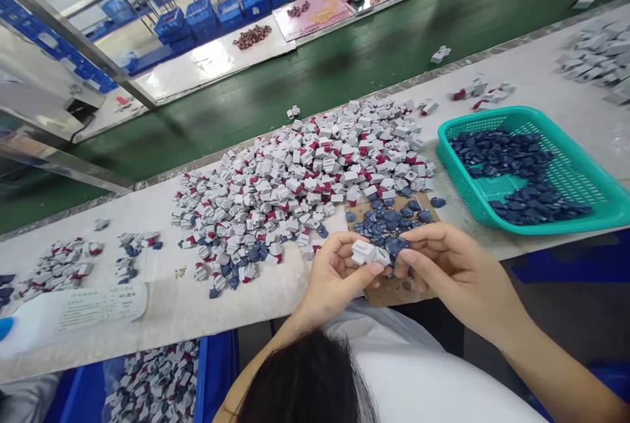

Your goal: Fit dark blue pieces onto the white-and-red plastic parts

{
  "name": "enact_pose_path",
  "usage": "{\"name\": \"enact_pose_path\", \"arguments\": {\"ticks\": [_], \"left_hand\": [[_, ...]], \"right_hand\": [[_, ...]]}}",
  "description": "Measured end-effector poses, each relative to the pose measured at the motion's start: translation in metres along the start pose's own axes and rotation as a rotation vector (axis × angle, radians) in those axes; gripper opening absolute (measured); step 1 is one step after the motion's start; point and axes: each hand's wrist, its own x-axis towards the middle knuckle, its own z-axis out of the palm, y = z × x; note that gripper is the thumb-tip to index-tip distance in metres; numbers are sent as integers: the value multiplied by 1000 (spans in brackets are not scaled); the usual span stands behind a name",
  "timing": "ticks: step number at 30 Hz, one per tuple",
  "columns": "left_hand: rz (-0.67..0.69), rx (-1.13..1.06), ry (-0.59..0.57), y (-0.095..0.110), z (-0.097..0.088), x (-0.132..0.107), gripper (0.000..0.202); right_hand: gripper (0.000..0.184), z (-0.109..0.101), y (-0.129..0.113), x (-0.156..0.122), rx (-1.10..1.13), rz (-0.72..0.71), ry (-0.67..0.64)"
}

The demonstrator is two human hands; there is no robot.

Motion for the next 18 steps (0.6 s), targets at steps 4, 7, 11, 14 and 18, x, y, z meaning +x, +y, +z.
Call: {"name": "enact_pose_path", "arguments": {"ticks": [4, 7, 11, 14, 18], "left_hand": [[55, 85, -5, -1, -3, 0, 43], [101, 144, 13, 0, -4, 0, 43], [83, 200, 26, 1, -7, -1, 39], [133, 307, 21, 2, -10, -3, 33], [235, 454, -15, -1, -13, -4, 25]], "right_hand": [[9, -2, 3, 4, -189, -188, -13], [5, -4, 4, 6, -345, -341, -15], [5, -9, -2, 9, -456, -368, -172], [14, -12, -6, 11, -484, -321, -334], [21, -13, -4, 17, -475, -277, -443]]}}
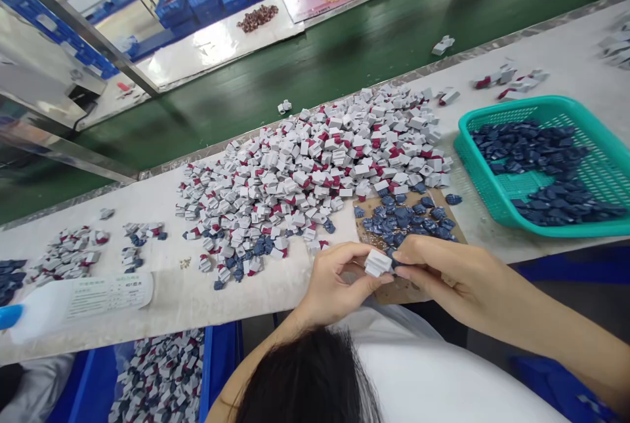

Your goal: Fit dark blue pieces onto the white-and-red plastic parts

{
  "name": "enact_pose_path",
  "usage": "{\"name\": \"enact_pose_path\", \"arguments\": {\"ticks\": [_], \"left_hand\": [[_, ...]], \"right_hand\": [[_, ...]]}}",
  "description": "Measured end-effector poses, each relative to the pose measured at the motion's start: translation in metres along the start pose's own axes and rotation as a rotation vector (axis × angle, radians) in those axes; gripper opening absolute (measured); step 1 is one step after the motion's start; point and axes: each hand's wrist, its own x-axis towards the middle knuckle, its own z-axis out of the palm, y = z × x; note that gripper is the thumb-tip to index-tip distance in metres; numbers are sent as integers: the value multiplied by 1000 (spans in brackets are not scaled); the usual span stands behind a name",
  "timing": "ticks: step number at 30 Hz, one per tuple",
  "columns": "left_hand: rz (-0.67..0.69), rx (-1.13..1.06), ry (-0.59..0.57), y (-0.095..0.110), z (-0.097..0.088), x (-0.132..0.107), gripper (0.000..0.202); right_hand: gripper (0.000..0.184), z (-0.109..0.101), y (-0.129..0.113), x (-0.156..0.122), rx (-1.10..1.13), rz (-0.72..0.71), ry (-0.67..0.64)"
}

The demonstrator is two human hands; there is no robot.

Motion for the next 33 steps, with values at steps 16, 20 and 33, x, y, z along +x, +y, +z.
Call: {"name": "enact_pose_path", "arguments": {"ticks": [16, 20, 33], "left_hand": [[234, 163, -55, -5, 11, 13, 33], [336, 323, 51, -8, 18, 12, 50], [118, 258, 131, -9, -5, 6, 52]], "right_hand": [[58, 24, -20, 60, 853, 493, 288], [64, 34, -37, 66, 1088, 602, 178], [63, 46, -23, 79, 1192, 717, 207]]}}
